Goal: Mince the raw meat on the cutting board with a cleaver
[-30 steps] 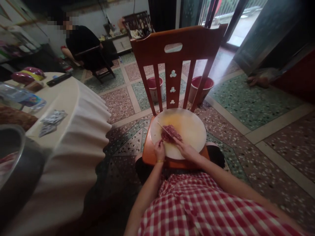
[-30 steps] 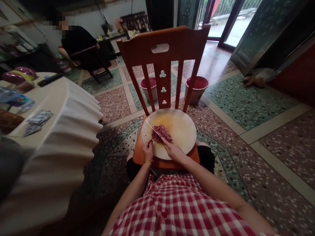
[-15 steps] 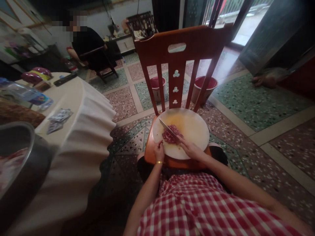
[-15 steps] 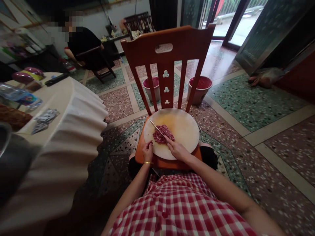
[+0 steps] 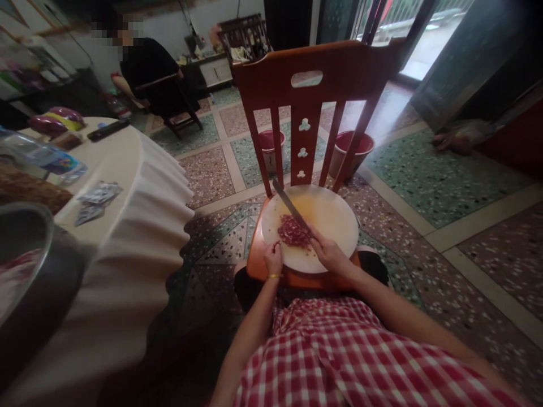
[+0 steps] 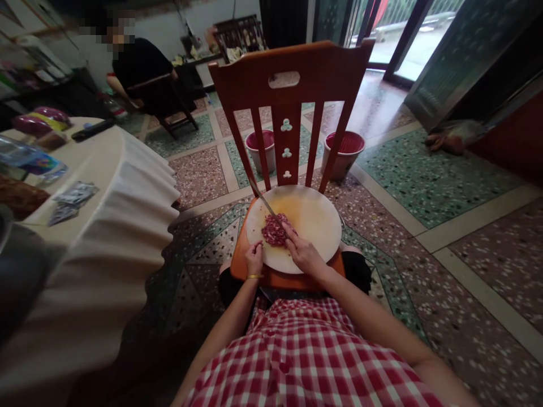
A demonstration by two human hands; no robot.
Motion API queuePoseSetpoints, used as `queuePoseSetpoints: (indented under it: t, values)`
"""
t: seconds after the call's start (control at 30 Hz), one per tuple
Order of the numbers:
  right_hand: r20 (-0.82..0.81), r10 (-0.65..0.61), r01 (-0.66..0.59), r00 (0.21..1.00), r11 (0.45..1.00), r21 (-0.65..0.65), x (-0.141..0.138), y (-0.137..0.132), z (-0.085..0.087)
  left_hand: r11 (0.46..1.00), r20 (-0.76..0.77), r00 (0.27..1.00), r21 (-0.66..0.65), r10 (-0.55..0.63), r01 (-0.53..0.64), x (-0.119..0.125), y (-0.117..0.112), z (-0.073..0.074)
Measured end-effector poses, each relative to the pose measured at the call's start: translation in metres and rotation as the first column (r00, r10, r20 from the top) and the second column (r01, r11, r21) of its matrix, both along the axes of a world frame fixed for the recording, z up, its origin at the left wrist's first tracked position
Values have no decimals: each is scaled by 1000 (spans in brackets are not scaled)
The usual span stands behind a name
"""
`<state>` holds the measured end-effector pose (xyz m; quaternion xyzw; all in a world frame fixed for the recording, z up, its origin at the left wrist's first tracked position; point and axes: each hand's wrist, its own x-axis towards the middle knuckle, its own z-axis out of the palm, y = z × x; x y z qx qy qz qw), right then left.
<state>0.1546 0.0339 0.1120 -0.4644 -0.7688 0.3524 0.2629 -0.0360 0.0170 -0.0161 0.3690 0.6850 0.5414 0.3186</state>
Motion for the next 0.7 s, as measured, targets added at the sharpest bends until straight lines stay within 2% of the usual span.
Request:
queuePoseSetpoints:
  t: [0.07,0.13,0.3,0.47,0.63,0.7]
  values:
    - [70,7,0,997,996,-95,1,1,-6,1000,-1,1000,0,-4,4,0,-1,3]
    - [85,33,-22,996,992,-126,2,1,-7,1000,-6,1000,-8,-12,12,1,-1,7]
    - [-21,12,-11,1000,999,46,-1,-1,3,1000,-16,1000,-8,-4,4,4,-1,14]
    - [87,30,-23,996,996,-83,1,-1,-10,1000,-22,1000,-20,-15,15,3,-2,15]
    - [-36,25,-23,999,999,49,-2,-1,5,1000,-27,1000,-1,-16,16,3,0,13]
    - [-20,8,-7,1000,999,36,-5,-3,7,1000,-23,1000,-5,-10,10,2,1,10]
